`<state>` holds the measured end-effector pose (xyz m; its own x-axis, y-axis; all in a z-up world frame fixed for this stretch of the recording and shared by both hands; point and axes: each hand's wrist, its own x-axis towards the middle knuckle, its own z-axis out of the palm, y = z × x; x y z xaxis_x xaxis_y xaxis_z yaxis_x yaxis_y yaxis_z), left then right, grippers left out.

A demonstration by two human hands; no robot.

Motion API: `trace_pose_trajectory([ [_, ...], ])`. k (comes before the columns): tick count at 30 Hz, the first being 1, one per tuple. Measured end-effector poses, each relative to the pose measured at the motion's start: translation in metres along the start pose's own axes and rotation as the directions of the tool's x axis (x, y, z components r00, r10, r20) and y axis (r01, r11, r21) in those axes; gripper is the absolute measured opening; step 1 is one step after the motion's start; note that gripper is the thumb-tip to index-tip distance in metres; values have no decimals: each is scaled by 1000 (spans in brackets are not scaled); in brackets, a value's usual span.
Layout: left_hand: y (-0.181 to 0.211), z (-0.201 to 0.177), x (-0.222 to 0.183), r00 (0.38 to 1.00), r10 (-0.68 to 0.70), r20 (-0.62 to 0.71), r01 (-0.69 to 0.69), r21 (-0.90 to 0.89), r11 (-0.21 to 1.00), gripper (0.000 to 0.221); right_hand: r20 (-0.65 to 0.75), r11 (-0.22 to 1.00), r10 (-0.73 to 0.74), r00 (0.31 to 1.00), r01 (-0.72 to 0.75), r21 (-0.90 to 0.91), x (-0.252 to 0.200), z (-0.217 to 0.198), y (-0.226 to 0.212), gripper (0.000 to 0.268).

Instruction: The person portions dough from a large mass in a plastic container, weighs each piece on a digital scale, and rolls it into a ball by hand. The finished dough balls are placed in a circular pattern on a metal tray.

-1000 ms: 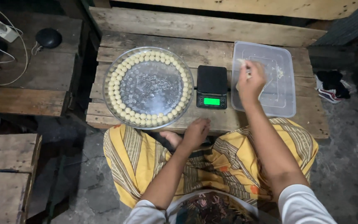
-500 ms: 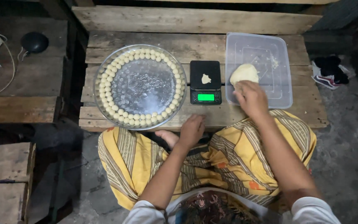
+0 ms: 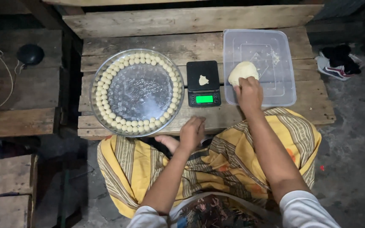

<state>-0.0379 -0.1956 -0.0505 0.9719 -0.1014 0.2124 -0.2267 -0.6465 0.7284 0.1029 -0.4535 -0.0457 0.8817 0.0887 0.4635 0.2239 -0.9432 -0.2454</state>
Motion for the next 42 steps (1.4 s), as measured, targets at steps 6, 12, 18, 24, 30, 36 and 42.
trace_pose_trajectory([
  [6,2,2,-1,999,2,-37,-1,28,1000,16,-26,960,-67,997,58,-274,-6,12,12,25],
  [12,6,-3,-2,998,22,-59,-23,-14,1000,17,63,916,69,996,-38,-400,-6,-7,-6,13],
  [18,0,2,-2,996,49,-70,-46,35,998,17,137,936,347,928,-353,19,-4,9,13,14],
  [24,11,-8,-1,997,32,-77,-34,-25,999,15,248,680,587,770,-636,364,-1,21,24,10],
  [30,3,-1,-1,994,51,-101,-52,-4,999,15,317,382,611,726,-620,685,4,-2,1,11],
  [36,3,-1,0,997,18,-75,-23,-59,998,17,409,250,599,689,-646,722,2,-4,5,13],
  [42,3,-2,1,994,54,-95,-55,-12,998,16,429,209,587,686,-641,739,0,-3,6,9],
])
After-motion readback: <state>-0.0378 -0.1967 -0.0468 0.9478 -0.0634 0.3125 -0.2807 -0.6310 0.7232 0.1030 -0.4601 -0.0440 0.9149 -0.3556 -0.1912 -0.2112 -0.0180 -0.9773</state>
